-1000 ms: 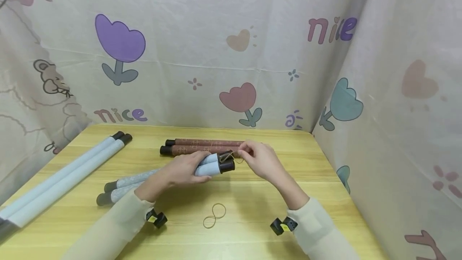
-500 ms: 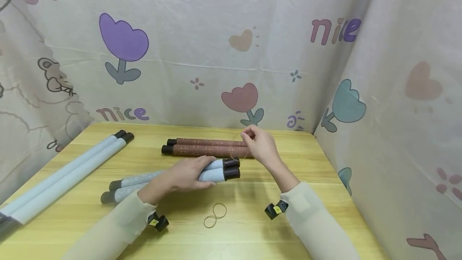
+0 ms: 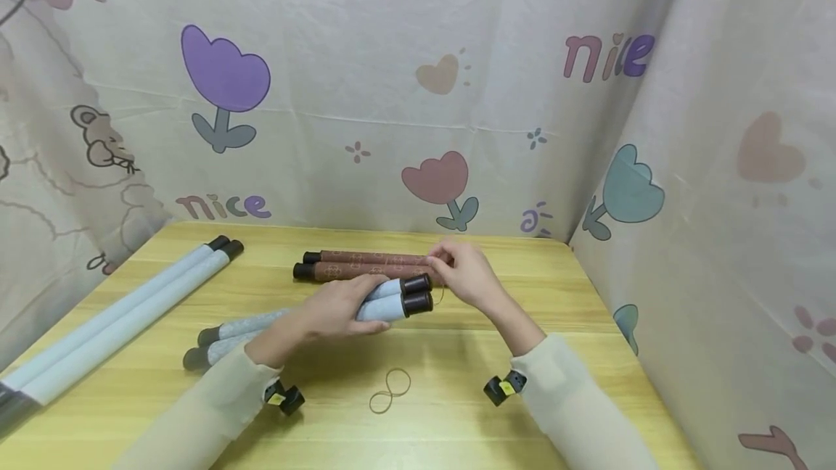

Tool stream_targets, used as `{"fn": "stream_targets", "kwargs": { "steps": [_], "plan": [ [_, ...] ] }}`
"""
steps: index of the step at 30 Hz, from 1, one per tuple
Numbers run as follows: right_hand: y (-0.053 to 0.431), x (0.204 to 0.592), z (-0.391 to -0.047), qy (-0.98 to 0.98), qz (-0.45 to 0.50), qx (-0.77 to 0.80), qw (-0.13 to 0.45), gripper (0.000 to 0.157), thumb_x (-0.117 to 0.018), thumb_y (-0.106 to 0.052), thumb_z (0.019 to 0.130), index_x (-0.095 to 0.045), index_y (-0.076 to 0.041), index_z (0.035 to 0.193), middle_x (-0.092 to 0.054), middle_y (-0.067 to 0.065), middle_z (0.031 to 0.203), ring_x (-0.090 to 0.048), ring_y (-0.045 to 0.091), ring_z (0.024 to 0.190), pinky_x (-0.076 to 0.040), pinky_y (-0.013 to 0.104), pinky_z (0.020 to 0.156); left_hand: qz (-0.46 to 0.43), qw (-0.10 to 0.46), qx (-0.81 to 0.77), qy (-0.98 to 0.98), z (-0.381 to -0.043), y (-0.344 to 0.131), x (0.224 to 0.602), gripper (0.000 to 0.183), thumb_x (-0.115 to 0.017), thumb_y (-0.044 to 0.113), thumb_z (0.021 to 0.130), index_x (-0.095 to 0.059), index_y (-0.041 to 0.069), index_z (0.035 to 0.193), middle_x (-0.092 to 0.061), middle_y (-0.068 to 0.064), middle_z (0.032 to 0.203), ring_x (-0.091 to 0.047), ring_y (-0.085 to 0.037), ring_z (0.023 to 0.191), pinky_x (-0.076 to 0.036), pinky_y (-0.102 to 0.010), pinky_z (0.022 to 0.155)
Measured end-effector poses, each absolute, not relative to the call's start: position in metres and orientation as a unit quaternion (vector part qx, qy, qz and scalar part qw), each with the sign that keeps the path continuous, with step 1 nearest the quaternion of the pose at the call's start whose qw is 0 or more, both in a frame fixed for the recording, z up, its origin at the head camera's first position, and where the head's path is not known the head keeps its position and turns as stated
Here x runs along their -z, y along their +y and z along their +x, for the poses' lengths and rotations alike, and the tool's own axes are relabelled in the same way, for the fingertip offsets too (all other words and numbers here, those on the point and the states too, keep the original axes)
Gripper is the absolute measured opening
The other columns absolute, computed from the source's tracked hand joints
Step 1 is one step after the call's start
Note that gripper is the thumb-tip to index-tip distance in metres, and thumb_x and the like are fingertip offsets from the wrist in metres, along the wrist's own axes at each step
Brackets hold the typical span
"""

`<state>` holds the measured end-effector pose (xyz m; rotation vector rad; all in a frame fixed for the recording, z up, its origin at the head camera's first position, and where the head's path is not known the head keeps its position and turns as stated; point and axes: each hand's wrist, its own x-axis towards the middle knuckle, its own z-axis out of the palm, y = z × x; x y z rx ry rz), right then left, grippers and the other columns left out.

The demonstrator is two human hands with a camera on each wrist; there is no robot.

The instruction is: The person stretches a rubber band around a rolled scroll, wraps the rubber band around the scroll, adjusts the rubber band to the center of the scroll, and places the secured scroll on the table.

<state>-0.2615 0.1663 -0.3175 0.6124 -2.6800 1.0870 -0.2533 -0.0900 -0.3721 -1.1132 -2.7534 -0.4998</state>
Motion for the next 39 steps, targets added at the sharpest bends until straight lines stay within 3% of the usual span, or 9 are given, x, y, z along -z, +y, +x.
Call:
{"fn": "stream_targets", "kwargs": {
  "steps": [5, 13, 20, 25, 28, 32, 35, 39],
  "plan": [
    [0.161, 0.322, -0.236, -0.893, 0.227, -0.381, 0.071, 0.008, -0.065, -0.018, 0.096, -0.069, -0.011, 0.095, -0.066, 0.003, 0.080, -0.054, 0.016, 0.068, -0.045, 0.029, 0.058, -0.332, 0.072, 0.173, -0.924, -0.258, -0.096, 0.366, 0.075, -0.063, 0.061, 0.086, -0.044, 0.014, 0.142, -0.059, -0.002, 0.113, -0.058, -0.014, 0.082, -0.050, -0.030, 0.067],
    [0.141, 0.337, -0.204, -0.911, 0.228, -0.334, 0.082, 0.006, -0.064, -0.021, 0.096, -0.068, -0.017, 0.093, -0.063, -0.011, 0.077, -0.059, 0.008, 0.075, -0.049, 0.029, 0.063, -0.310, 0.073, 0.168, -0.933, -0.258, -0.100, 0.363, 0.078, -0.061, 0.064, 0.086, -0.044, 0.012, 0.142, -0.059, -0.003, 0.114, -0.057, -0.014, 0.081, -0.049, -0.031, 0.066],
    [0.114, 0.341, -0.190, -0.913, 0.251, -0.317, 0.058, 0.010, -0.062, -0.022, 0.098, -0.068, -0.017, 0.091, -0.062, -0.014, 0.077, -0.056, 0.003, 0.069, -0.047, 0.025, 0.060, -0.337, 0.067, 0.168, -0.924, -0.256, -0.094, 0.364, 0.076, -0.063, 0.060, 0.087, -0.044, 0.010, 0.141, -0.057, -0.002, 0.110, -0.055, -0.013, 0.078, -0.048, -0.029, 0.062],
    [0.098, 0.323, -0.196, -0.908, 0.286, -0.303, 0.053, 0.011, -0.063, -0.021, 0.097, -0.070, -0.016, 0.090, -0.062, -0.013, 0.074, -0.053, 0.004, 0.060, -0.045, 0.025, 0.055, -0.375, 0.072, 0.153, -0.912, -0.253, -0.089, 0.370, 0.069, -0.066, 0.056, 0.087, -0.048, 0.010, 0.135, -0.058, -0.001, 0.111, -0.058, -0.014, 0.082, -0.052, -0.032, 0.069],
    [0.095, 0.312, -0.212, -0.904, 0.280, -0.322, 0.015, 0.013, -0.061, -0.019, 0.097, -0.070, -0.014, 0.089, -0.064, -0.011, 0.073, -0.056, 0.006, 0.062, -0.048, 0.026, 0.058, -0.394, 0.060, 0.150, -0.905, -0.250, -0.085, 0.374, 0.067, -0.066, 0.055, 0.087, -0.049, 0.009, 0.132, -0.059, -0.001, 0.105, -0.059, -0.014, 0.079, -0.052, -0.032, 0.067],
    [0.100, 0.302, -0.242, -0.905, 0.225, -0.356, -0.067, 0.017, -0.056, -0.016, 0.098, -0.070, -0.010, 0.091, -0.068, -0.006, 0.078, -0.062, 0.011, 0.076, -0.051, 0.030, 0.073, -0.407, 0.063, 0.118, -0.904, -0.246, -0.081, 0.378, 0.077, -0.064, 0.058, 0.087, -0.044, 0.004, 0.138, -0.060, -0.002, 0.099, -0.056, -0.013, 0.071, -0.050, -0.028, 0.060],
    [0.104, 0.301, -0.264, -0.897, 0.172, -0.385, -0.131, 0.019, -0.051, -0.012, 0.099, -0.067, -0.003, 0.093, -0.070, 0.002, 0.083, -0.065, 0.018, 0.083, -0.053, 0.033, 0.081, -0.414, 0.079, 0.094, -0.902, -0.240, -0.078, 0.378, 0.078, -0.063, 0.059, 0.087, -0.042, 0.004, 0.138, -0.061, -0.002, 0.099, -0.056, -0.013, 0.071, -0.050, -0.028, 0.060],
    [0.110, 0.304, -0.284, -0.883, 0.132, -0.403, -0.199, 0.020, -0.048, -0.008, 0.098, -0.064, 0.003, 0.097, -0.070, 0.010, 0.087, -0.067, 0.023, 0.083, -0.055, 0.036, 0.081, -0.429, 0.093, 0.090, -0.894, -0.232, -0.074, 0.376, 0.072, -0.066, 0.058, 0.086, -0.046, 0.006, 0.132, -0.063, -0.003, 0.101, -0.059, -0.016, 0.076, -0.052, -0.030, 0.065]
  ]
}}
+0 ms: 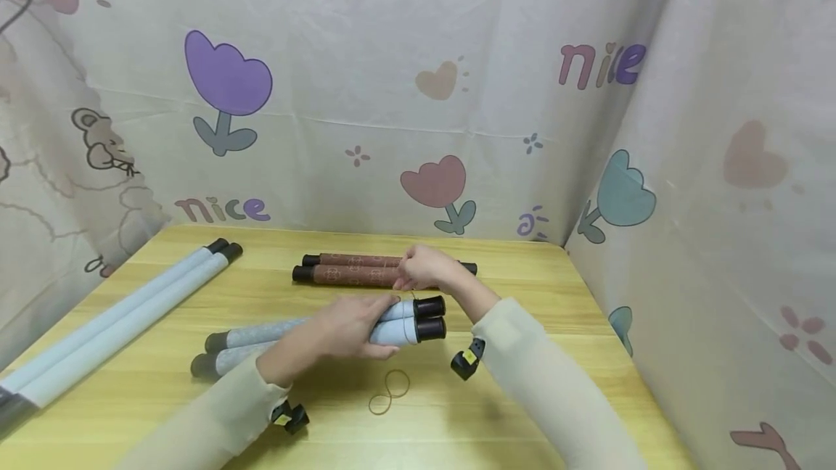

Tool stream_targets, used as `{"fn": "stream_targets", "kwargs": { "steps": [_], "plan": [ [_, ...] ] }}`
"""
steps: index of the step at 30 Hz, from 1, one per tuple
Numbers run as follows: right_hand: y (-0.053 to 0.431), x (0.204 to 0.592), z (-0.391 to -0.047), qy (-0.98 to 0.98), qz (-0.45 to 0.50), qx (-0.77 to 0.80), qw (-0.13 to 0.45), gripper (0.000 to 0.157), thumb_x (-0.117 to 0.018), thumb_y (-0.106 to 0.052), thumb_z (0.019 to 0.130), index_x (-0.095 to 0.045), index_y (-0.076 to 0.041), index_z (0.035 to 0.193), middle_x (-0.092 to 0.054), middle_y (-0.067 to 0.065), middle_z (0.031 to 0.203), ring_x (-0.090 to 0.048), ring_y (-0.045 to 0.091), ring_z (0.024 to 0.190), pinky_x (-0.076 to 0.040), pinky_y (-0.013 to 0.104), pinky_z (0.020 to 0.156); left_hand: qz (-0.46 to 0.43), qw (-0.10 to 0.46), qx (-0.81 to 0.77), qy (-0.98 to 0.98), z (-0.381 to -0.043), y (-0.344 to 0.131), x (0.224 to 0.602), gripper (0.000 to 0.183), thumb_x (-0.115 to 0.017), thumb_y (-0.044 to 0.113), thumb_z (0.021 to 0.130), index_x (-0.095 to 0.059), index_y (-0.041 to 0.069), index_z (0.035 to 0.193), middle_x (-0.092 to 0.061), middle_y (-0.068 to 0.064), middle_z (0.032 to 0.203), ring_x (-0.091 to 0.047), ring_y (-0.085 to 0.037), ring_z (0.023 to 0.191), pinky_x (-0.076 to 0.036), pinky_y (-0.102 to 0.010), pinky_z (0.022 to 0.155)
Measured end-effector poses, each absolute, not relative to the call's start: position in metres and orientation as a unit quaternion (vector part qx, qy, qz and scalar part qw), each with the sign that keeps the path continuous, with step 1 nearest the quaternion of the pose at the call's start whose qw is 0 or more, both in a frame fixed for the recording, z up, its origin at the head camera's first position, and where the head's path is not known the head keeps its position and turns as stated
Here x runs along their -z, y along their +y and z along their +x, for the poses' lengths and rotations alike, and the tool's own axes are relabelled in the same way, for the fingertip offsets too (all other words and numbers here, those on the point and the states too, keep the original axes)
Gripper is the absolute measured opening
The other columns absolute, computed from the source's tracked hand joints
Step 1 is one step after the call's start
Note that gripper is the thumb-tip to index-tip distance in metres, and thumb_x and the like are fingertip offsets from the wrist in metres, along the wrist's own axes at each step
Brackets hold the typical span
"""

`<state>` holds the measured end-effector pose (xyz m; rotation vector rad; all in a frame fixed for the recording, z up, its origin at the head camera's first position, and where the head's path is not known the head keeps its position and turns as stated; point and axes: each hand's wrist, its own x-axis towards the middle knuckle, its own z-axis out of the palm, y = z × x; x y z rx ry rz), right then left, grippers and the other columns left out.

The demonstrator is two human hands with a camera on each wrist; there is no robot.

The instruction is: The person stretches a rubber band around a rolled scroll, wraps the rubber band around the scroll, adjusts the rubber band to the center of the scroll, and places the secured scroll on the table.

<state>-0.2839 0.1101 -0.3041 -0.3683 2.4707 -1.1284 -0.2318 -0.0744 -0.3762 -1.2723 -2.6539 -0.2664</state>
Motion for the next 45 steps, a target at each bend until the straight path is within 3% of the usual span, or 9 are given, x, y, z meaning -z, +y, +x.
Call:
{"fn": "stream_targets", "kwargs": {
  "steps": [7, 14, 17, 20, 29, 35, 41, 45],
  "plan": [
    [0.114, 0.306, -0.285, 0.832, -0.141, 0.462, 0.273, 0.019, -0.050, -0.007, 0.096, -0.062, 0.007, 0.100, -0.070, 0.014, 0.097, -0.067, 0.024, 0.088, -0.054, 0.037, 0.084, -0.454, 0.116, 0.096, -0.878, -0.224, -0.068, 0.378, 0.066, -0.069, 0.054, 0.084, -0.044, 0.008, 0.124, -0.059, 0.000, 0.093, -0.057, -0.013, 0.072, -0.051, -0.026, 0.061],
    [0.109, 0.284, -0.240, 0.826, -0.215, 0.494, 0.166, 0.016, -0.048, -0.009, 0.102, -0.059, 0.002, 0.096, -0.070, 0.011, 0.093, -0.066, 0.026, 0.092, -0.053, 0.037, 0.086, -0.414, 0.108, 0.147, -0.892, -0.235, -0.074, 0.378, 0.079, -0.073, 0.051, 0.082, -0.040, 0.002, 0.134, -0.058, 0.001, 0.081, -0.054, -0.011, 0.061, -0.046, -0.022, 0.052],
    [0.107, 0.288, -0.216, 0.828, -0.265, 0.472, 0.146, 0.014, -0.050, -0.008, 0.101, -0.061, 0.000, 0.096, -0.069, 0.007, 0.091, -0.067, 0.023, 0.088, -0.055, 0.034, 0.082, -0.397, 0.106, 0.162, -0.897, -0.241, -0.080, 0.374, 0.074, -0.073, 0.053, 0.082, -0.044, 0.005, 0.130, -0.057, 0.001, 0.083, -0.053, -0.011, 0.064, -0.046, -0.022, 0.054],
    [0.109, 0.303, -0.195, 0.824, -0.292, 0.458, 0.161, 0.013, -0.051, -0.008, 0.101, -0.061, -0.001, 0.096, -0.069, 0.005, 0.090, -0.067, 0.022, 0.087, -0.056, 0.032, 0.079, -0.370, 0.107, 0.173, -0.906, -0.246, -0.085, 0.367, 0.066, -0.072, 0.055, 0.082, -0.049, 0.007, 0.122, -0.057, -0.001, 0.093, -0.054, -0.012, 0.071, -0.048, -0.024, 0.059],
    [0.115, 0.342, -0.173, 0.826, -0.270, 0.457, 0.192, 0.012, -0.051, -0.008, 0.101, -0.059, -0.003, 0.095, -0.071, 0.004, 0.081, -0.070, 0.022, 0.076, -0.057, 0.038, 0.075, -0.317, 0.081, 0.203, -0.923, -0.245, -0.096, 0.355, 0.082, -0.074, 0.054, 0.079, -0.042, 0.010, 0.140, -0.061, -0.005, 0.098, -0.057, -0.017, 0.080, -0.051, -0.033, 0.068],
    [0.098, 0.328, -0.174, 0.824, -0.305, 0.446, 0.168, 0.013, -0.051, -0.009, 0.102, -0.060, -0.004, 0.094, -0.070, 0.004, 0.080, -0.069, 0.016, 0.078, -0.055, 0.027, 0.076, -0.368, 0.060, 0.143, -0.917, -0.243, -0.090, 0.361, 0.087, -0.074, 0.051, 0.082, -0.034, 0.010, 0.148, -0.060, -0.013, 0.112, -0.060, -0.024, 0.093, -0.052, -0.039, 0.080],
    [0.092, 0.305, -0.192, 0.832, -0.290, 0.462, 0.102, 0.013, -0.053, -0.010, 0.101, -0.063, -0.001, 0.098, -0.069, 0.001, 0.080, -0.068, 0.021, 0.079, -0.054, 0.028, 0.075, -0.409, 0.042, 0.112, -0.905, -0.240, -0.082, 0.372, 0.050, -0.062, 0.058, 0.089, -0.052, 0.016, 0.115, -0.055, 0.001, 0.100, -0.054, -0.013, 0.078, -0.048, -0.028, 0.060],
    [0.090, 0.300, -0.197, 0.828, -0.269, 0.482, 0.098, 0.014, -0.054, -0.010, 0.101, -0.062, 0.001, 0.098, -0.070, 0.005, 0.080, -0.067, 0.016, 0.081, -0.052, 0.027, 0.079, -0.410, 0.031, 0.123, -0.903, -0.239, -0.079, 0.376, 0.052, -0.062, 0.060, 0.088, -0.052, 0.017, 0.115, -0.052, 0.005, 0.092, -0.049, -0.011, 0.071, -0.043, -0.026, 0.055]
  ]
}}
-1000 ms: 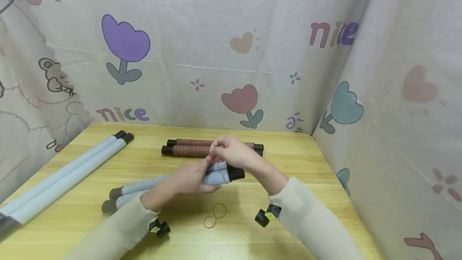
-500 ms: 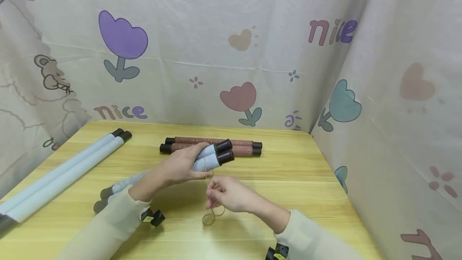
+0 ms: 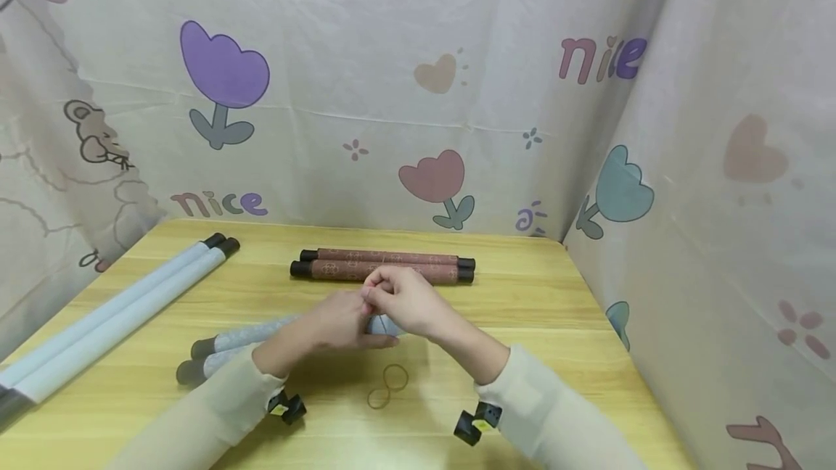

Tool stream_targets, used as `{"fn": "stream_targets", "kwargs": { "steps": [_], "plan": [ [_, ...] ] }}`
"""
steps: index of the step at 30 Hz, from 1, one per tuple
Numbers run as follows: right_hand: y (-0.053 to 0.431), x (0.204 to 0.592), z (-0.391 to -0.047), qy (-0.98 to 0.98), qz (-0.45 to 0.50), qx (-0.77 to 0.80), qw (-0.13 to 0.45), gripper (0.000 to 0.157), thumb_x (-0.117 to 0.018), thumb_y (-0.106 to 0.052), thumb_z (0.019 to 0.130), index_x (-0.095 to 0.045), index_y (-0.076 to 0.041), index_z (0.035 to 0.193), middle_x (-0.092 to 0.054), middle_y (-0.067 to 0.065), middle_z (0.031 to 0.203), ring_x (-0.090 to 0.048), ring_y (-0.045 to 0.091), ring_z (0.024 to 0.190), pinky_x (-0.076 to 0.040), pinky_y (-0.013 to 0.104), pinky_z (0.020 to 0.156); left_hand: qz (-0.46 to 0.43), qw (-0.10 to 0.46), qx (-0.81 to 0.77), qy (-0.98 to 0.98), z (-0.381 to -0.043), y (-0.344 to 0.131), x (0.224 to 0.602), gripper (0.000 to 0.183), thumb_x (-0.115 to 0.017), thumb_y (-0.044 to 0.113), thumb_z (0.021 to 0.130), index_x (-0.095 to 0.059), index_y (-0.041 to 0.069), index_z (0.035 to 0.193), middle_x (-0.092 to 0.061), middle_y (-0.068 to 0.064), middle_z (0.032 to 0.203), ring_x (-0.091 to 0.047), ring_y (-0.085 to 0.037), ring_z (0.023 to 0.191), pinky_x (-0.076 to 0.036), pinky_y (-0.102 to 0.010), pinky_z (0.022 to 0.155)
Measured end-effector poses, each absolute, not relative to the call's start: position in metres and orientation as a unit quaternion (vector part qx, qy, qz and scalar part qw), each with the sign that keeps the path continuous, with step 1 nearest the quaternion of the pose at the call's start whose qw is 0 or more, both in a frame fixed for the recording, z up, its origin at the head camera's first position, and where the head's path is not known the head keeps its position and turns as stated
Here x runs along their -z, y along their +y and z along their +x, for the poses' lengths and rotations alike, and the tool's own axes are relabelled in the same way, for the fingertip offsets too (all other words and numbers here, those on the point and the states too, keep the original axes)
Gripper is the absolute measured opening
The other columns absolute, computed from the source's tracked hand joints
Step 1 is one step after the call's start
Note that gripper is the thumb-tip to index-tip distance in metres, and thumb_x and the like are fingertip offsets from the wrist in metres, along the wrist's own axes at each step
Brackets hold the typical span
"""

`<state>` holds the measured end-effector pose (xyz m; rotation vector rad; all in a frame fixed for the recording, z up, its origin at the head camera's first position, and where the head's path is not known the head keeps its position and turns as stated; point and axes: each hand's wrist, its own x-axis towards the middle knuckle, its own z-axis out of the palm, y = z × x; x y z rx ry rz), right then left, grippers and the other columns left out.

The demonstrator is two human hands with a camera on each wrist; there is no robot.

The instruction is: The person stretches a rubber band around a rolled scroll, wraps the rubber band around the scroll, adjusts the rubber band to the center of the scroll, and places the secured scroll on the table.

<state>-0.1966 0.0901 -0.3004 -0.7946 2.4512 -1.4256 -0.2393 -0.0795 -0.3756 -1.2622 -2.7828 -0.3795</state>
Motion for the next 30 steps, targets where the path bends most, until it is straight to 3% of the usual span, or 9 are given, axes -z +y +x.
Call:
{"fn": "stream_targets", "kwargs": {
  "steps": [5, 8, 17, 23, 26, 30],
  "plan": [
    [0.091, 0.306, -0.179, 0.849, -0.293, 0.432, 0.085, 0.012, -0.055, -0.014, 0.101, -0.063, -0.006, 0.097, -0.068, -0.004, 0.078, -0.062, 0.012, 0.073, -0.050, 0.024, 0.068, -0.392, 0.040, 0.131, -0.910, -0.241, -0.084, 0.370, 0.058, -0.064, 0.054, 0.089, -0.050, 0.014, 0.128, -0.058, -0.004, 0.106, -0.057, -0.017, 0.082, -0.051, -0.033, 0.062],
    [0.098, 0.311, -0.165, 0.875, -0.298, 0.376, 0.071, 0.012, -0.055, -0.019, 0.101, -0.063, -0.013, 0.095, -0.066, -0.012, 0.076, -0.061, 0.008, 0.070, -0.050, 0.025, 0.064, -0.374, 0.051, 0.144, -0.915, -0.241, -0.089, 0.364, 0.073, -0.066, 0.052, 0.087, -0.038, 0.013, 0.142, -0.058, -0.008, 0.111, -0.059, -0.020, 0.081, -0.052, -0.034, 0.064],
    [0.125, 0.340, -0.147, 0.926, -0.293, 0.236, -0.011, 0.011, -0.059, -0.013, 0.098, -0.058, -0.018, 0.088, -0.062, -0.014, 0.070, -0.042, -0.001, 0.049, -0.038, 0.021, 0.046, -0.350, 0.008, 0.214, -0.912, -0.240, -0.097, 0.352, 0.094, -0.070, 0.068, 0.076, -0.035, 0.019, 0.148, -0.059, 0.001, 0.103, -0.057, -0.013, 0.081, -0.049, -0.033, 0.069],
    [0.113, 0.359, -0.138, 0.926, -0.347, 0.131, -0.075, 0.011, -0.061, -0.013, 0.095, -0.056, -0.016, 0.086, -0.051, -0.017, 0.063, -0.039, -0.004, 0.048, -0.035, 0.017, 0.046, -0.344, -0.002, 0.206, -0.916, -0.241, -0.096, 0.353, 0.095, -0.066, 0.071, 0.076, -0.034, 0.019, 0.149, -0.058, 0.000, 0.105, -0.057, -0.014, 0.081, -0.049, -0.034, 0.070],
    [0.104, 0.353, -0.136, 0.923, -0.361, 0.113, -0.073, 0.013, -0.062, -0.015, 0.095, -0.056, -0.017, 0.083, -0.047, -0.017, 0.061, -0.038, -0.002, 0.049, -0.034, 0.017, 0.046, -0.341, -0.001, 0.204, -0.918, -0.241, -0.095, 0.357, 0.094, -0.062, 0.074, 0.077, -0.035, 0.019, 0.148, -0.057, 0.001, 0.102, -0.056, -0.013, 0.078, -0.049, -0.032, 0.066],
    [0.096, 0.327, -0.144, 0.919, -0.370, 0.114, -0.067, 0.016, -0.063, -0.014, 0.092, -0.056, -0.018, 0.078, -0.046, -0.015, 0.060, -0.038, -0.001, 0.049, -0.035, 0.017, 0.045, -0.355, 0.004, 0.175, -0.918, -0.242, -0.091, 0.364, 0.083, -0.063, 0.064, 0.085, -0.036, 0.015, 0.147, -0.057, -0.003, 0.102, -0.056, -0.014, 0.076, -0.049, -0.031, 0.063]
  ]
}}
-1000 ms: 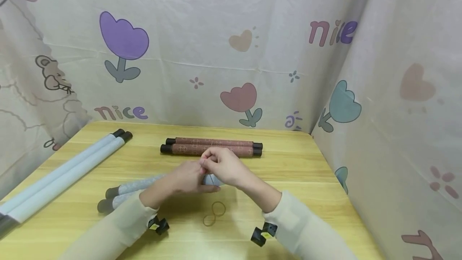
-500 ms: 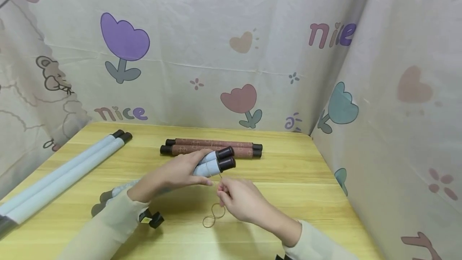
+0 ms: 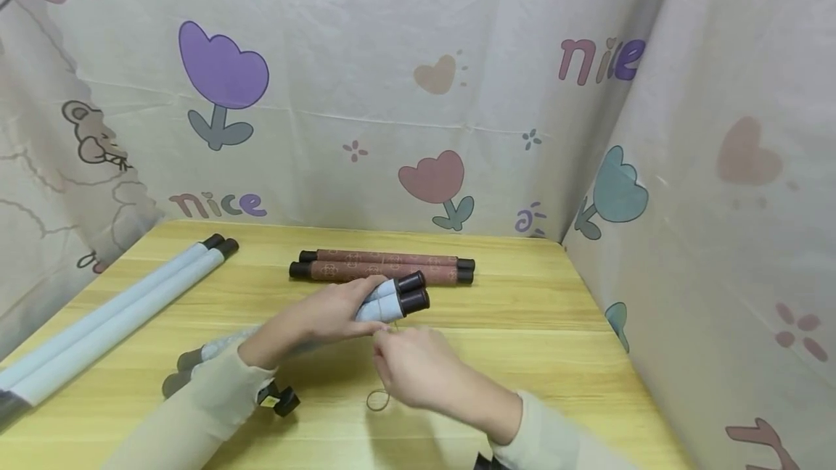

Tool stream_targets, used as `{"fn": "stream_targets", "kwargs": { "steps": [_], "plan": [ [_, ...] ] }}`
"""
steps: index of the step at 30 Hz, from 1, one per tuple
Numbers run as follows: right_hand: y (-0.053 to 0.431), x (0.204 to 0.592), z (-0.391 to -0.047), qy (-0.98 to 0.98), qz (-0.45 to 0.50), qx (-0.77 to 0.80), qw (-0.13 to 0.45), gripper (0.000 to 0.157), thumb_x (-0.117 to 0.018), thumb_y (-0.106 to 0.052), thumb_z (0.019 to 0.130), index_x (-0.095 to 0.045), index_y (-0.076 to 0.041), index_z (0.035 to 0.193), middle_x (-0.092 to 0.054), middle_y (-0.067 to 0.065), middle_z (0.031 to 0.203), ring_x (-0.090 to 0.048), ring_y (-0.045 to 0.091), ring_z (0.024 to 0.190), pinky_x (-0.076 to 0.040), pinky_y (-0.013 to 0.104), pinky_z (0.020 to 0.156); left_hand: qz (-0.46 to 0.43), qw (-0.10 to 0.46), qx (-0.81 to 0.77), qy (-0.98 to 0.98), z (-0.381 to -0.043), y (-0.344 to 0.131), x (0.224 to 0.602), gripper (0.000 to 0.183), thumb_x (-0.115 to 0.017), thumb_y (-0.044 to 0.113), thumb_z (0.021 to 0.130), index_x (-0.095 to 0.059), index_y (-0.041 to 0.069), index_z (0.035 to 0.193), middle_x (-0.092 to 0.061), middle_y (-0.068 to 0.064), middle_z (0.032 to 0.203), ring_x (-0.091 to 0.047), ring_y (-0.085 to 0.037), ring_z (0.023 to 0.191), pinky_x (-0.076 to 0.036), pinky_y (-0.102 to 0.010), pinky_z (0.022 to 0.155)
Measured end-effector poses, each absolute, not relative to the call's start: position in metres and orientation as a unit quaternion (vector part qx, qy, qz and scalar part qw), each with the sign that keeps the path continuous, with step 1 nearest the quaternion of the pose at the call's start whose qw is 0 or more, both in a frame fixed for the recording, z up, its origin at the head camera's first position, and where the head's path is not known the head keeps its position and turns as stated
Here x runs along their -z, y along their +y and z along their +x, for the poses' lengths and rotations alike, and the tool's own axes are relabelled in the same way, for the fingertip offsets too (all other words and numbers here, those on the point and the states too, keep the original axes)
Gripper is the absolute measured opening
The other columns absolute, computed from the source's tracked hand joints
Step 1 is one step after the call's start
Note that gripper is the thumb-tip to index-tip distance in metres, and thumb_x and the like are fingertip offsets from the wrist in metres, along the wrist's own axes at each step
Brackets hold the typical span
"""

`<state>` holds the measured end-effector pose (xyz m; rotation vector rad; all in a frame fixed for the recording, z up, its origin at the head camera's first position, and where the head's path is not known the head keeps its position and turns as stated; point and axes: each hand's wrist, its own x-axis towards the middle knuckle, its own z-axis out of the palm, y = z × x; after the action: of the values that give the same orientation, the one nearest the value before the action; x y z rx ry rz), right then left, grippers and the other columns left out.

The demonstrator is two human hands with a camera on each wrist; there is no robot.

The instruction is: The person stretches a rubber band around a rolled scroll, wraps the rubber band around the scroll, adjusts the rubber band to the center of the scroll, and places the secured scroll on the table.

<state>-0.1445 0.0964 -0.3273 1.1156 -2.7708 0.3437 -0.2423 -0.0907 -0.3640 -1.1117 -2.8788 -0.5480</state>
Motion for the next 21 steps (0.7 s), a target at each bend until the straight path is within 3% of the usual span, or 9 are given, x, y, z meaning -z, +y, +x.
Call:
{"fn": "stream_targets", "kwargs": {
  "steps": [6, 8, 10, 15, 21],
  "plan": [
    [0.076, 0.304, -0.162, -0.911, 0.401, -0.077, 0.055, 0.025, -0.067, -0.015, 0.083, -0.052, -0.021, 0.064, -0.044, -0.013, 0.062, -0.041, 0.003, 0.054, -0.037, 0.018, 0.052, -0.399, -0.018, 0.114, -0.909, -0.239, -0.081, 0.371, 0.073, -0.062, 0.038, 0.093, -0.031, 0.009, 0.152, -0.051, -0.016, 0.138, -0.062, -0.025, 0.094, -0.054, -0.040, 0.075],
    [0.064, 0.307, -0.163, -0.907, 0.415, -0.051, 0.048, 0.025, -0.068, -0.016, 0.083, -0.053, -0.020, 0.064, -0.045, -0.012, 0.063, -0.042, 0.003, 0.056, -0.039, 0.017, 0.055, -0.388, -0.026, 0.116, -0.914, -0.237, -0.079, 0.371, 0.072, -0.061, 0.038, 0.093, -0.031, 0.012, 0.153, -0.046, -0.016, 0.145, -0.062, -0.029, 0.101, -0.053, -0.042, 0.080],
    [0.052, 0.314, -0.161, -0.898, 0.436, -0.015, 0.055, 0.020, -0.068, -0.017, 0.083, -0.055, -0.019, 0.068, -0.047, -0.011, 0.065, -0.044, 0.003, 0.058, -0.042, 0.016, 0.055, -0.369, -0.024, 0.126, -0.920, -0.237, -0.078, 0.371, 0.069, -0.061, 0.040, 0.093, -0.033, 0.014, 0.151, -0.051, -0.015, 0.140, -0.063, -0.030, 0.096, -0.053, -0.042, 0.078],
    [0.039, 0.328, -0.149, -0.837, 0.500, 0.138, 0.174, 0.017, -0.068, -0.027, 0.082, -0.058, -0.017, 0.071, -0.053, -0.007, 0.071, -0.047, 0.006, 0.063, -0.040, 0.020, 0.045, -0.348, 0.018, 0.147, -0.926, -0.239, -0.078, 0.373, 0.075, -0.066, 0.056, 0.086, -0.037, 0.018, 0.143, -0.059, -0.011, 0.113, -0.061, -0.024, 0.078, -0.052, -0.038, 0.065],
    [0.061, 0.317, -0.140, -0.837, 0.445, 0.214, 0.238, 0.016, -0.067, -0.022, 0.079, -0.059, -0.017, 0.066, -0.055, -0.004, 0.066, -0.051, 0.011, 0.063, -0.041, 0.024, 0.049, -0.350, 0.073, 0.134, -0.924, -0.243, -0.090, 0.367, 0.078, -0.057, 0.063, 0.089, -0.036, 0.014, 0.145, -0.059, -0.009, 0.108, -0.057, -0.021, 0.076, -0.050, -0.037, 0.065]
  ]
}}
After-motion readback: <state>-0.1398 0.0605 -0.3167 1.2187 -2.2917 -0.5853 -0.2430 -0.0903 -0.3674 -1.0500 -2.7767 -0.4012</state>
